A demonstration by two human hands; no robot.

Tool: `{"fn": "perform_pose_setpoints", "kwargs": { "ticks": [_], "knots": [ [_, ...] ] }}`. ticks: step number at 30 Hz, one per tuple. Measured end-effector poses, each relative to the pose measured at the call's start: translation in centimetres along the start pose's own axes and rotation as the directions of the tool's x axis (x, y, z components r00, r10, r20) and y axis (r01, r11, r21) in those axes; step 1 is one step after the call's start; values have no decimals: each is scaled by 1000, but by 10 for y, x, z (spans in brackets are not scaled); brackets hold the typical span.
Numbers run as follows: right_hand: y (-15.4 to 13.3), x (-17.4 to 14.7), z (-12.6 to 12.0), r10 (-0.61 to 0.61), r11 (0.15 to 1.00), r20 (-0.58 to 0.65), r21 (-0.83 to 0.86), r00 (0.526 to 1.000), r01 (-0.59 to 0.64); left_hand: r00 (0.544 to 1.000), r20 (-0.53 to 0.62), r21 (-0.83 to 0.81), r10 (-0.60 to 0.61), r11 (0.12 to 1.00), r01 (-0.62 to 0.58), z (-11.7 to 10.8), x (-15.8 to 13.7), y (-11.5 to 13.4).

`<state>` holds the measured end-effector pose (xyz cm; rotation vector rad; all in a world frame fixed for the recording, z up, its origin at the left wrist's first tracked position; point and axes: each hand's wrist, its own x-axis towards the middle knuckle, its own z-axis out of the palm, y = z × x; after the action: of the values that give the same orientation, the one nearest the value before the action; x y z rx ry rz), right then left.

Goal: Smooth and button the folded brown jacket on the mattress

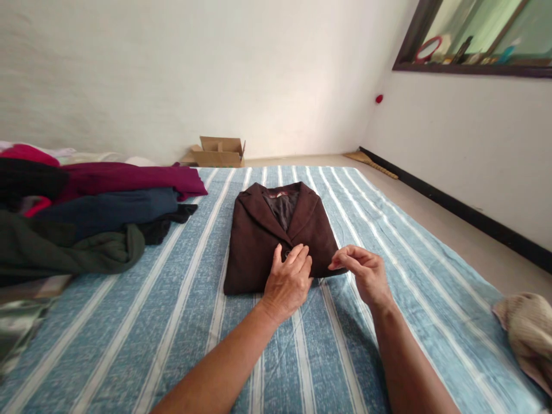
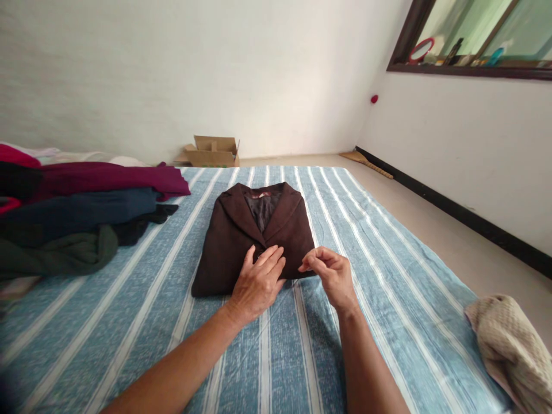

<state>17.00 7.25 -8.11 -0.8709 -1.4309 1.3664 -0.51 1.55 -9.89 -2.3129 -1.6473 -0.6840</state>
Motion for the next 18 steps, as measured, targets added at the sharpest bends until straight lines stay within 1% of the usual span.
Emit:
{"fn": "perform_pose_setpoints", "kwargs": {
  "ticks": [2,3,5,6,8,9,11,13,14,16,18],
  "knots": [
    [3,4,-6,39,994,-148,108,988,-23,1000,0,-14,1,1000,-1,-1,0,0],
    [5,6,-12,57,985,-236,171,970,-16,1000,-2,-21,1,1000,-1,-1,0,-1],
    [10,11,-26,120,941,-395,338,911,23,1000,-8,-30,1,1000,-1,-1,0,-1],
    [12,14,-34,165,904,-450,424,878,47,1000,-11,-32,0,999,0,-1,0,-1],
    [16,18,-49,248,832,-507,547,825,86,1000,-16,-37,-2,999,1,0,0,-2],
    [17,19,-56,272,809,-524,579,807,103,1000,-18,-38,-2,999,2,0,0,-2],
    [19,19,-66,282,788,-555,599,782,141,1000,-23,-38,-1,999,0,1,0,-2],
    [22,19,-71,283,774,-559,613,779,158,1000,-27,-37,-1,999,0,1,0,-2],
    [23,18,-72,286,768,-543,623,790,150,1000,-26,-39,-1,999,0,1,0,-2],
    [25,16,-70,265,775,-488,621,832,117,1000,-19,-44,-1,999,0,1,0,-3],
    [20,15,-62,206,795,-428,597,880,104,1000,-9,-46,-2,999,1,0,-1,-3]
  ]
}}
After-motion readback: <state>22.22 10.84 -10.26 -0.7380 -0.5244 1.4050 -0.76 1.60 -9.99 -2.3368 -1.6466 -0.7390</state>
